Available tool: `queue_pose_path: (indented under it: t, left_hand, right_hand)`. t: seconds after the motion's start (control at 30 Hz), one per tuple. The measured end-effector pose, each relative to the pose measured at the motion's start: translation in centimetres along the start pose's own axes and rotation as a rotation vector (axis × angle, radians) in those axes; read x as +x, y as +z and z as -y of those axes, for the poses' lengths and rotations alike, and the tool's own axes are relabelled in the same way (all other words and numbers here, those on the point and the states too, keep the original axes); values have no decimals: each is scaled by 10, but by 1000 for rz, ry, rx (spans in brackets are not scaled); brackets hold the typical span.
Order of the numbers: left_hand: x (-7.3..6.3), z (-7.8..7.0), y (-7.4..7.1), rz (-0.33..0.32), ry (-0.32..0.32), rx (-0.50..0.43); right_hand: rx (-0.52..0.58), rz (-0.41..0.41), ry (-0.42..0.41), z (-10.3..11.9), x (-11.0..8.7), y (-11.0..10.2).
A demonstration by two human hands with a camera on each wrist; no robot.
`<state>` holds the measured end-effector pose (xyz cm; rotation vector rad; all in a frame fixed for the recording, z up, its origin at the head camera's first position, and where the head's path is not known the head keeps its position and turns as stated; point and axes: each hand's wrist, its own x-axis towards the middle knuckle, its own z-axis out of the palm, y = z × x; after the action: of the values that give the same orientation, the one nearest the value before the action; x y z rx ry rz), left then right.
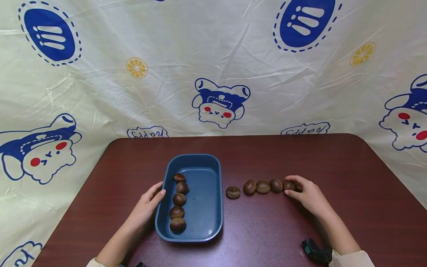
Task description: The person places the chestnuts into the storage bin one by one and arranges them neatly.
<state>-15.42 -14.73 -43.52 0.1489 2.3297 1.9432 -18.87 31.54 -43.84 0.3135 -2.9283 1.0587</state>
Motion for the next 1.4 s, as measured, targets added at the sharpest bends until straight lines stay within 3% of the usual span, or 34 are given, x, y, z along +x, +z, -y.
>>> queue_pose_path:
  t: [0.17,0.47,0.8,1.2,1.4]
  left_hand:
    - [0,0,-1,-1,-1,10]
    - [0,1,0,-4,-2,9]
    - [0,1,0,-6,-7,8]
    - [0,0,0,-2,0,1]
    - [0,0,0,-1,-1,9]
  right_hand:
    - [-13,-35,-6,-1,1,4]
    - [-34,-24,2,3,0,1]
    - [-70,-118,-50,14,1,-7]
    - [-43,-158,-145,62,10,-7]
    - [10,-87,-195,93,12,-1]
